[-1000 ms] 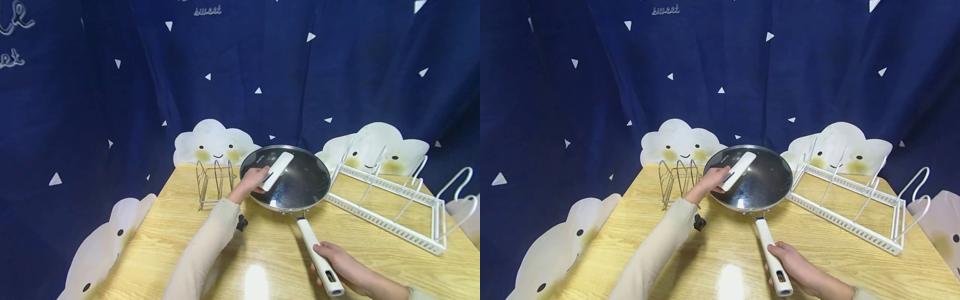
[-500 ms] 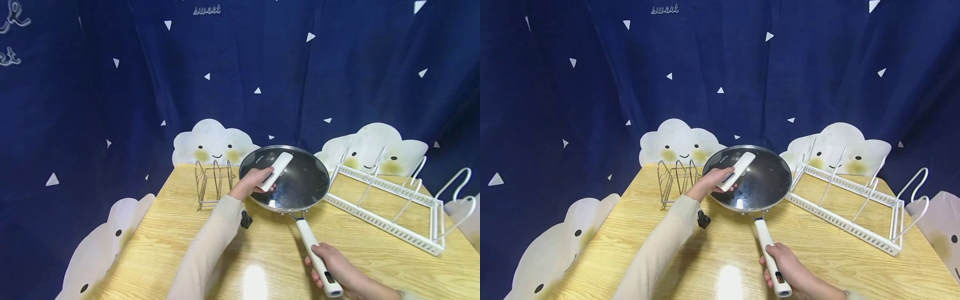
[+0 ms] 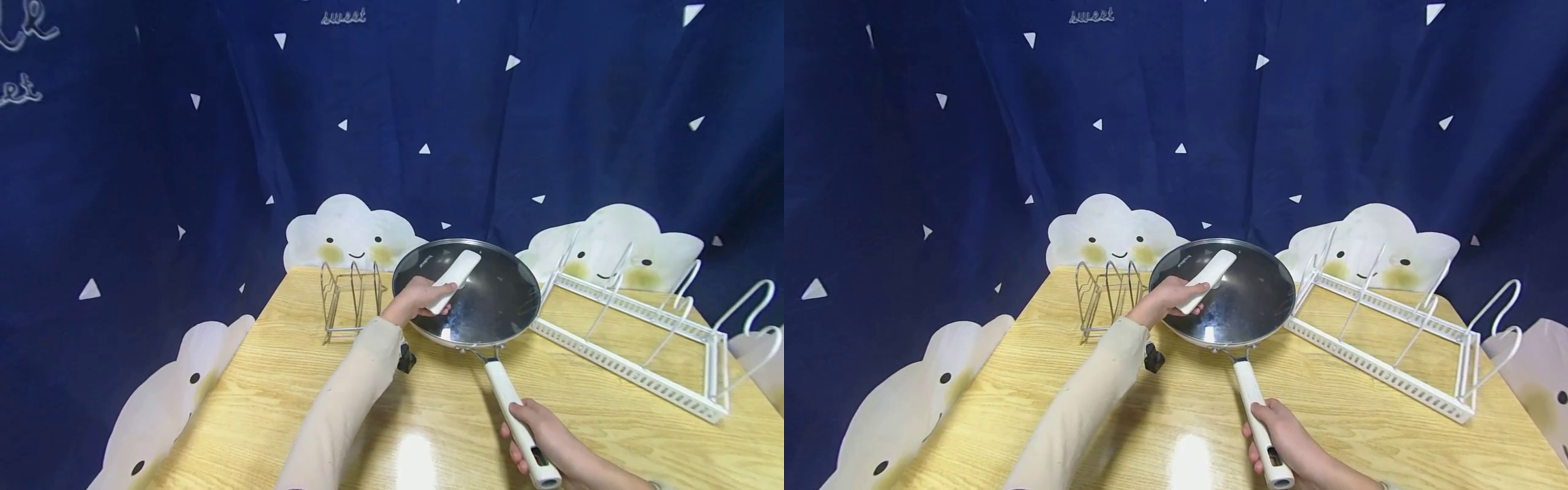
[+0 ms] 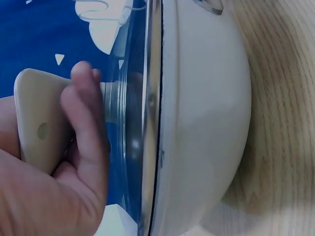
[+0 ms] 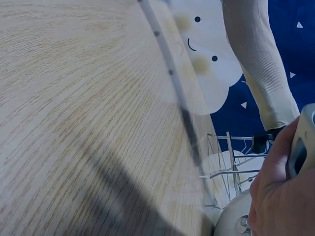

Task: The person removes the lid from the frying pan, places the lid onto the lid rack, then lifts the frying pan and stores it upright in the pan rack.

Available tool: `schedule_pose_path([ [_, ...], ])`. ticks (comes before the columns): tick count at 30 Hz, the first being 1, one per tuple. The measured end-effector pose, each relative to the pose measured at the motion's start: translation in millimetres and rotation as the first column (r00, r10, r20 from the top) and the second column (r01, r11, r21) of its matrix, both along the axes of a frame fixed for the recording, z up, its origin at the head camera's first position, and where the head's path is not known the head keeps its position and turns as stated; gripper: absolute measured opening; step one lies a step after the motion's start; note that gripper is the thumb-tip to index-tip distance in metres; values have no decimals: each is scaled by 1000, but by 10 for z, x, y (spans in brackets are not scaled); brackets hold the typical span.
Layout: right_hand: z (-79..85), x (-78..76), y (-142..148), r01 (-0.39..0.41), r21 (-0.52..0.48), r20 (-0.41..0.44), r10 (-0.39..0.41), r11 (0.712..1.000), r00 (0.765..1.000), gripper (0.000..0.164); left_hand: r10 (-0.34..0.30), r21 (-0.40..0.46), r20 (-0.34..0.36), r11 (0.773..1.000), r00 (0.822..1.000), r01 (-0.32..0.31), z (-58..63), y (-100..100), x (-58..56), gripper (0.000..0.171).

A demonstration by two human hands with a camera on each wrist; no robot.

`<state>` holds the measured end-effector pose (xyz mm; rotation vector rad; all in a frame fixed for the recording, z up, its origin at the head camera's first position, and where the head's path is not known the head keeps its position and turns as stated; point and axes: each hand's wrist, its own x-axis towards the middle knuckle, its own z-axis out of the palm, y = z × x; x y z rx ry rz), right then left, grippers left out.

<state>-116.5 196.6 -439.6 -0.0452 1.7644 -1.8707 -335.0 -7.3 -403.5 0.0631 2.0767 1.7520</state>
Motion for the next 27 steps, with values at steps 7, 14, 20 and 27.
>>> schedule_pose_path([
  [7, -18, -22, 24, -41, -2, -14, 40, 999, 999, 34, -43, 2, 42, 999, 998, 43, 1, -14, -25, 34],
  [14, -15, -14, 31, -70, -21, 1, 70, 997, 998, 35, -57, -48, -23, 997, 998, 56, -38, -11, -25, 29],
  [20, -3, -3, 37, -68, 9, -7, 68, 998, 998, 35, -19, -27, -48, 999, 999, 18, -76, 4, 0, 24],
  [27, -1, -6, 37, -47, 2, -20, 47, 999, 999, 35, 8, 10, -65, 1000, 998, -8, -98, 10, -2, 24],
])
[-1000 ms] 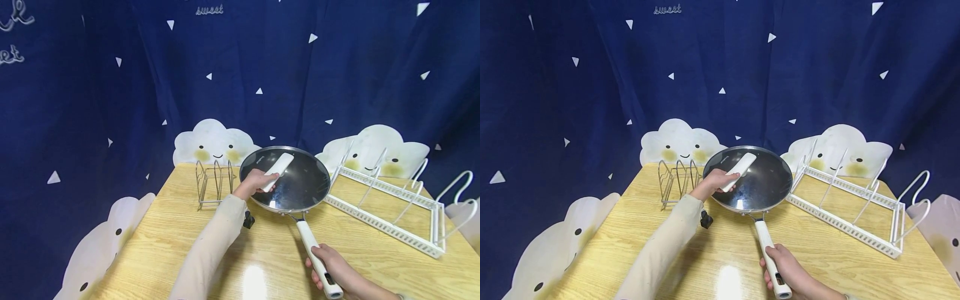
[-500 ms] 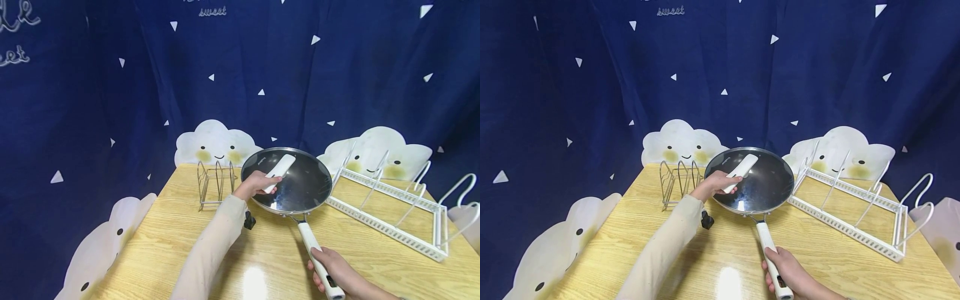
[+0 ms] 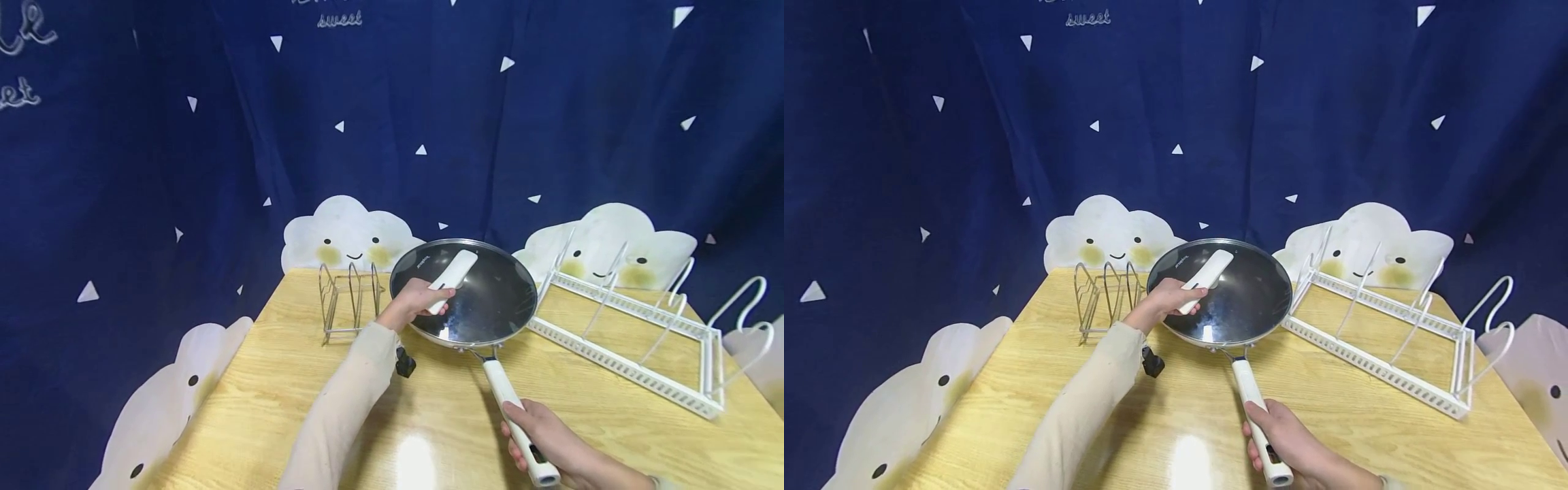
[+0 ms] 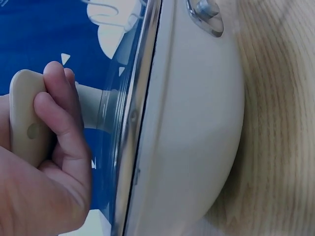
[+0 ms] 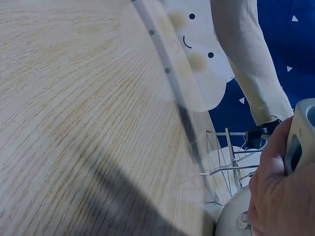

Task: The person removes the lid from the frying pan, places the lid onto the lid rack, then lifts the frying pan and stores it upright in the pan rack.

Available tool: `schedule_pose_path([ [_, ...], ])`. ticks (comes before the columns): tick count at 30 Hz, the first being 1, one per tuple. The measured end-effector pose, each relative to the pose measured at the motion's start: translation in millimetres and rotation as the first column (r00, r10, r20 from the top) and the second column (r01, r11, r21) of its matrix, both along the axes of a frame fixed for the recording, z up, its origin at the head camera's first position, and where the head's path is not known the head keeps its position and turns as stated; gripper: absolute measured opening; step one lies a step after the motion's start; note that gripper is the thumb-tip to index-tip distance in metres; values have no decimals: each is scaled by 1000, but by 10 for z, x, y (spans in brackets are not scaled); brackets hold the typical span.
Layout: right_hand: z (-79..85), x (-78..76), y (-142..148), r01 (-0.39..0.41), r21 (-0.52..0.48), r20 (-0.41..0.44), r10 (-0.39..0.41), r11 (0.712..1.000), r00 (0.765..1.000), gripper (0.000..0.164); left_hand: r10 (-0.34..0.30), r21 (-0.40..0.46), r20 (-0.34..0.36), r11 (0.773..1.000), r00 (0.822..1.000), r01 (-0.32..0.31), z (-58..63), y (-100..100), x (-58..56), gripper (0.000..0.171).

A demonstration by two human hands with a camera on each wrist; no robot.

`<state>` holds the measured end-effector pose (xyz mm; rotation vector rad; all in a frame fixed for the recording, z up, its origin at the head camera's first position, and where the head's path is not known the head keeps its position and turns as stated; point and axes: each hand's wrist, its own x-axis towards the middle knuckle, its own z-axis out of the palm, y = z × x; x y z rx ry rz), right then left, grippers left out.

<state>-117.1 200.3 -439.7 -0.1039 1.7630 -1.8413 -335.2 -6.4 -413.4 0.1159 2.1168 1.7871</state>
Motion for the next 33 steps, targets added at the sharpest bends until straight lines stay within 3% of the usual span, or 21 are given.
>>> schedule_pose_path([
  [23, 13, 36, -16, 62, 12, -16, -62, 998, 998, 36, 65, 89, -57, 994, 996, -59, 55, -3, 122, 27],
  [33, 47, -18, 49, 12, 33, 7, -12, 999, 1000, 48, 119, 193, -149, 977, 982, -89, 274, -14, 172, 25],
])
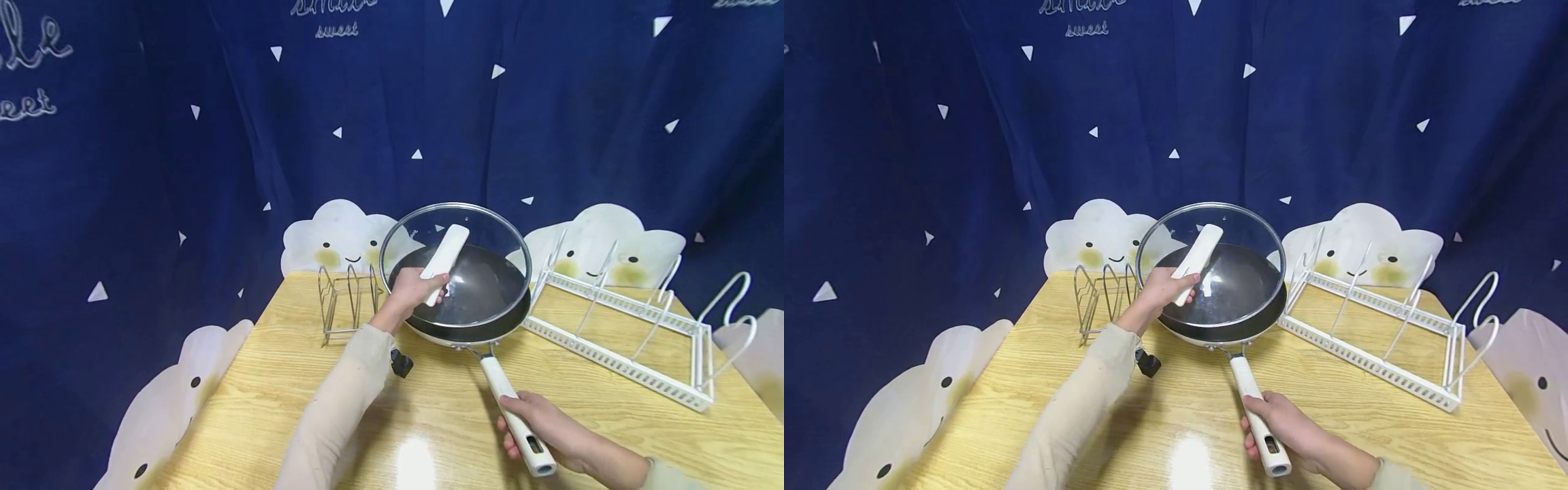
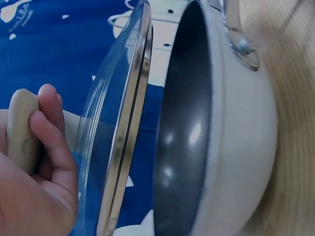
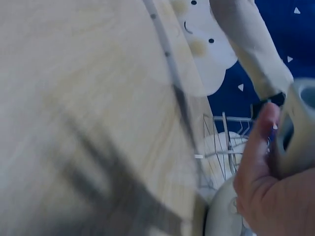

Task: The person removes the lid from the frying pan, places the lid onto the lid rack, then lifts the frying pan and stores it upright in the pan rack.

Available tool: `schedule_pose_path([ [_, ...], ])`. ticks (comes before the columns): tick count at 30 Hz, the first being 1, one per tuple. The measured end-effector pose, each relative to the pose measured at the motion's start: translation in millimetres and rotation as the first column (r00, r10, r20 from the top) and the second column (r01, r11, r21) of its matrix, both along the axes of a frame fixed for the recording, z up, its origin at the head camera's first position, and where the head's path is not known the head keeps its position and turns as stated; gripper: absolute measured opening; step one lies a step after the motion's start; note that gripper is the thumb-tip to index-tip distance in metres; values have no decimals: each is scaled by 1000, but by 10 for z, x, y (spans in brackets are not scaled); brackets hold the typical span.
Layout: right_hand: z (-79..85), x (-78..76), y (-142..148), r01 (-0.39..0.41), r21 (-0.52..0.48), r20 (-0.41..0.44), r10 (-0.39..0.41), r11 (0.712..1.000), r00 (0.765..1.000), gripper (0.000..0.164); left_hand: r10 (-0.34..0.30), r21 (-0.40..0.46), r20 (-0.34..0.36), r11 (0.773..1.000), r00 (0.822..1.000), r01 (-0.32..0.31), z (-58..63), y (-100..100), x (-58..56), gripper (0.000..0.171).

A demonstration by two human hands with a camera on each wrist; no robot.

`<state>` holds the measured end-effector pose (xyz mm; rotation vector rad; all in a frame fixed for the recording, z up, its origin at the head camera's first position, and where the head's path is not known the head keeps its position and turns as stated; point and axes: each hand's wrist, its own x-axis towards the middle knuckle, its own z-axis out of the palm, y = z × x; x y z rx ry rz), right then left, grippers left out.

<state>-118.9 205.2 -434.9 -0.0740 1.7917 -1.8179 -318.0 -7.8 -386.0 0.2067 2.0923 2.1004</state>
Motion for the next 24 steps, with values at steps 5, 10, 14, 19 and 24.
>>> schedule_pose_path([
  [5, 66, -73, 87, -51, 104, -24, 54, 993, 998, 49, 75, -21, -52, 997, 996, -76, 134, -42, 63, 25],
  [10, 132, -145, 142, -22, 285, -103, 54, 958, 993, 43, 123, -51, -84, 991, 989, -128, 215, -140, 117, 25],
  [14, 212, -250, 179, 9, 336, -140, 41, 942, 989, 52, 159, -87, -124, 982, 979, -170, 289, -259, 167, 28],
  [19, 321, -388, 219, 28, 364, -231, 61, 931, 971, 55, 215, -130, -194, 961, 957, -242, 342, -393, 251, 31],
  [24, 448, -528, 167, 104, 421, -373, 68, 901, 925, 56, 271, -120, -241, 944, 932, -306, 354, -502, 311, 31],
])
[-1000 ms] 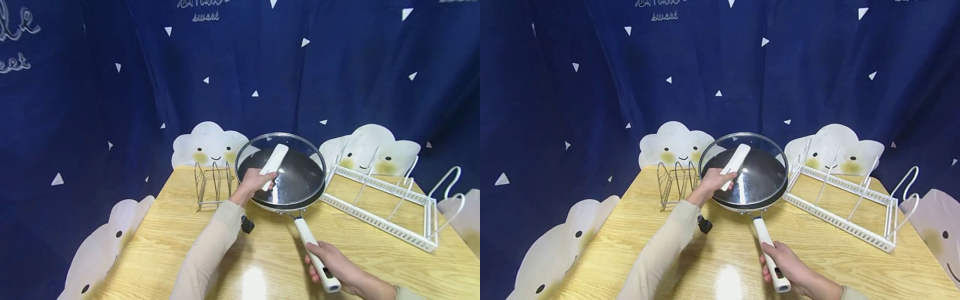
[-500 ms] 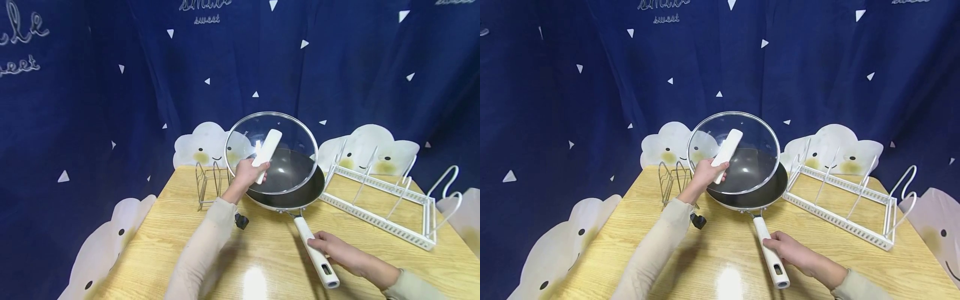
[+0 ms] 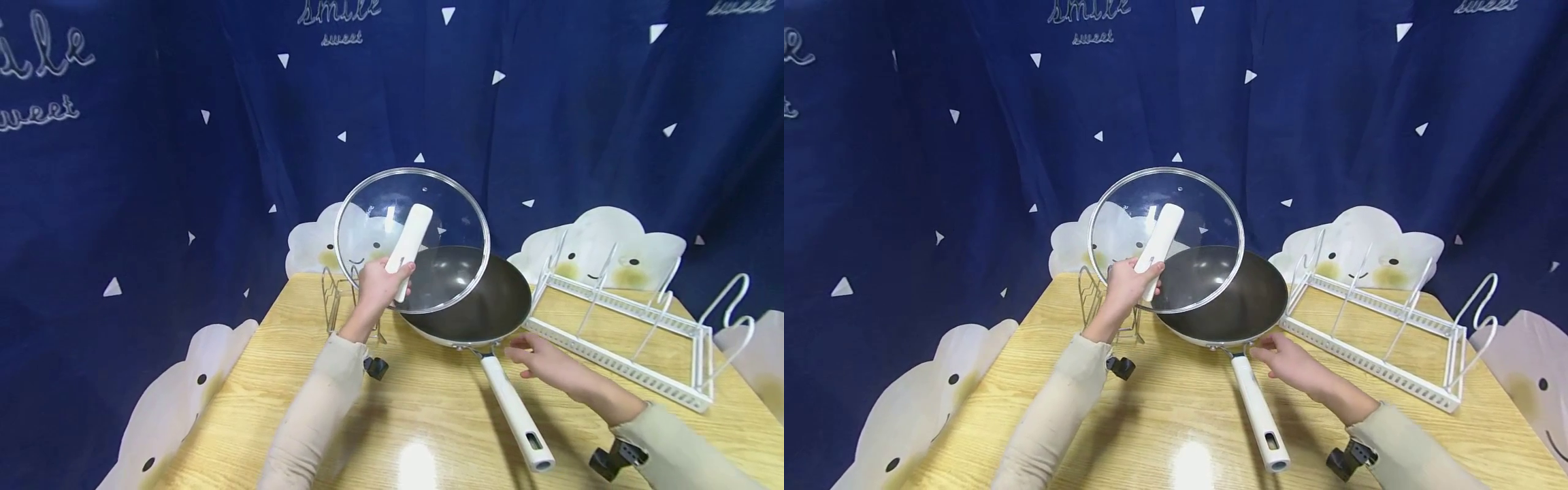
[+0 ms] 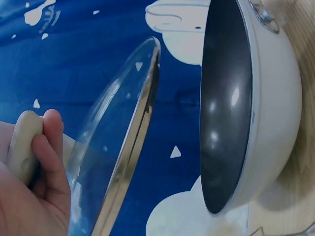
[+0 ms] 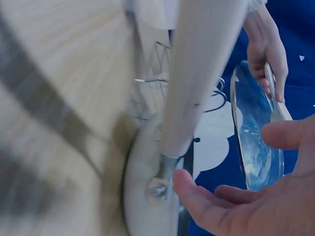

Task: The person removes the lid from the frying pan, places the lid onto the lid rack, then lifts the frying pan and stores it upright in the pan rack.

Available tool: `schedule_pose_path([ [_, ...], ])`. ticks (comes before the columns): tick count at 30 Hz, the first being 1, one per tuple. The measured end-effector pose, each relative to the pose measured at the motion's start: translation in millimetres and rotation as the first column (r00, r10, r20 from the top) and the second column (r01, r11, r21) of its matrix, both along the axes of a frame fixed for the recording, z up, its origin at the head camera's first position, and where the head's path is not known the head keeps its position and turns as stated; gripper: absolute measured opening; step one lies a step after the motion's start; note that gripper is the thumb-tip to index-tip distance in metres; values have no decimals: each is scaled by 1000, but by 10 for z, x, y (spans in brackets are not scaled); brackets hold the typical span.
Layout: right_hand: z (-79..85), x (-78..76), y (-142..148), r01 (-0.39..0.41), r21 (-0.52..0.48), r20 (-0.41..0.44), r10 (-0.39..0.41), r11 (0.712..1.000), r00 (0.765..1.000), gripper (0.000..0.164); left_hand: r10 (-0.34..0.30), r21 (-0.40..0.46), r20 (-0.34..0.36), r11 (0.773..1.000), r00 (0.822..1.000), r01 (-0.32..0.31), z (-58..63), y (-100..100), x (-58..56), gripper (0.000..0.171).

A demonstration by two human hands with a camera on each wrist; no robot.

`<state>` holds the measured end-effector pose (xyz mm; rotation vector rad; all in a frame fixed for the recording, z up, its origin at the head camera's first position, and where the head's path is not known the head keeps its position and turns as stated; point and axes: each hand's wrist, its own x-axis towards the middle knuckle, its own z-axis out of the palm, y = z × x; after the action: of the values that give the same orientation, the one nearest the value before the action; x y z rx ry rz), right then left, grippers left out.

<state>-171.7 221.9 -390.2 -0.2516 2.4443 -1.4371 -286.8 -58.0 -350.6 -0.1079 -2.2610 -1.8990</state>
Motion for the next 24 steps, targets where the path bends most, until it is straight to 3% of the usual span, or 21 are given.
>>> schedule_pose_path([
  [5, 97, -156, -102, 18, 0, -68, -18, 1000, 998, 56, 68, -28, -95, 997, 993, -71, 19, -132, 24, 31],
  [12, 229, -389, -265, 0, -71, -41, -3, 997, 999, 56, 166, -98, -158, 978, 973, -183, 33, -357, 103, 33],
  [15, 262, -469, -359, -7, -91, -21, 5, 996, 1000, 55, 212, -165, -207, 955, 955, -248, 47, -444, 143, 32],
  [17, 283, -513, -424, -4, -91, -8, 3, 996, 1000, 55, 245, -220, -258, 927, 935, -304, 68, -490, 169, 31],
  [20, 319, -572, -523, -12, -78, 13, 13, 997, 1000, 54, 271, -248, -307, 903, 912, -351, 97, -538, 205, 30],
  [24, 358, -648, -673, -44, -51, 48, 47, 998, 998, 53, 285, -215, -300, 910, 910, -356, 133, -574, 241, 29],
])
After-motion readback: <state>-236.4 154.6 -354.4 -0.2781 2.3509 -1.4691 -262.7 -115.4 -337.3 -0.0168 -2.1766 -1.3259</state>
